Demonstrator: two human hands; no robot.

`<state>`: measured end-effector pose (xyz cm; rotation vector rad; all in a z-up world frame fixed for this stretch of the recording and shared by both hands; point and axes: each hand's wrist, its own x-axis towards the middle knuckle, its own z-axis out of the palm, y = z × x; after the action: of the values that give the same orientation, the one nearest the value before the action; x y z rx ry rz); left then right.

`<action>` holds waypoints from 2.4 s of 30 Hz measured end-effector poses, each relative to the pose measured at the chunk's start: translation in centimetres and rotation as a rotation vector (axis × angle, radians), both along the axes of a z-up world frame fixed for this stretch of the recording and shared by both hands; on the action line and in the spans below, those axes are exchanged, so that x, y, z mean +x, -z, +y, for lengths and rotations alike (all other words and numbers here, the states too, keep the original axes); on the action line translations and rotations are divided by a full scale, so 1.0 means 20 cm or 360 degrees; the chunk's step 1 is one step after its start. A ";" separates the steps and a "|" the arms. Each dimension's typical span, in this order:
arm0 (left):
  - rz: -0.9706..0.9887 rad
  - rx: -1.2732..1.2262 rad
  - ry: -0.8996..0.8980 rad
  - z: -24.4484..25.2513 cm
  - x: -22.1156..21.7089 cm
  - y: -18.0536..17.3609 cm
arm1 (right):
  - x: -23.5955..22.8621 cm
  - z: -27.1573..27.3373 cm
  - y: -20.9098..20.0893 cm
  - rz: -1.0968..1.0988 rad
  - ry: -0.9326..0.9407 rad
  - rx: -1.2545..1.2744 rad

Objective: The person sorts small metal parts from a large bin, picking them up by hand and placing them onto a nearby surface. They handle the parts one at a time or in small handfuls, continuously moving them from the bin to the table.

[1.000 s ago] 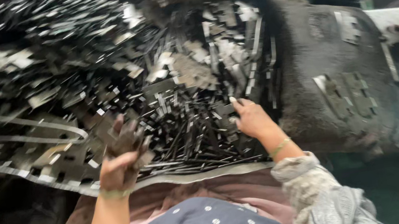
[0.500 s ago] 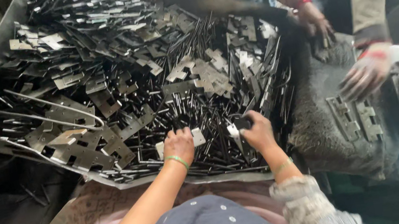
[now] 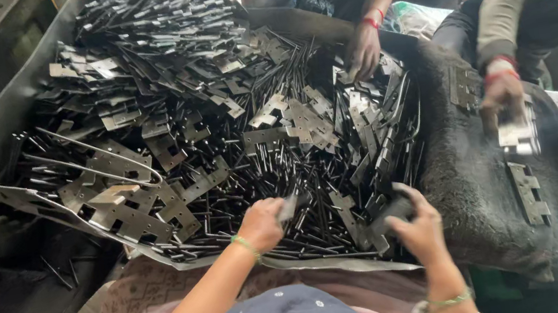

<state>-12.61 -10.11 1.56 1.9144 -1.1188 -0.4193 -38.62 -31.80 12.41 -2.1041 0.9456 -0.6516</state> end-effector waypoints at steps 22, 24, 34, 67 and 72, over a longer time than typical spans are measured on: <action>0.1447 -0.0265 0.0243 -0.20 -0.20 -0.36 | 0.26 0.55 -0.04 -0.0044 -0.0207 0.0411; 0.0718 0.0009 0.0329 -0.27 0.03 -0.42 | 0.21 0.48 -0.11 -0.0612 -0.0164 0.1279; -0.0673 0.0783 -0.0474 -0.47 0.60 -0.31 | -0.11 0.32 -0.13 -0.0970 0.0130 0.1584; 0.0383 -0.0560 -0.0477 0.14 0.43 -0.57 | 0.44 0.06 0.32 0.1688 -0.0430 -0.0986; -0.0708 0.0386 -0.0547 0.07 0.39 -0.34 | 0.48 0.07 0.29 0.1595 -0.0455 -0.0646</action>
<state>-4.83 -8.74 8.40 2.4394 -1.0125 0.0729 -29.11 -30.31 6.57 -2.9127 1.0133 0.4766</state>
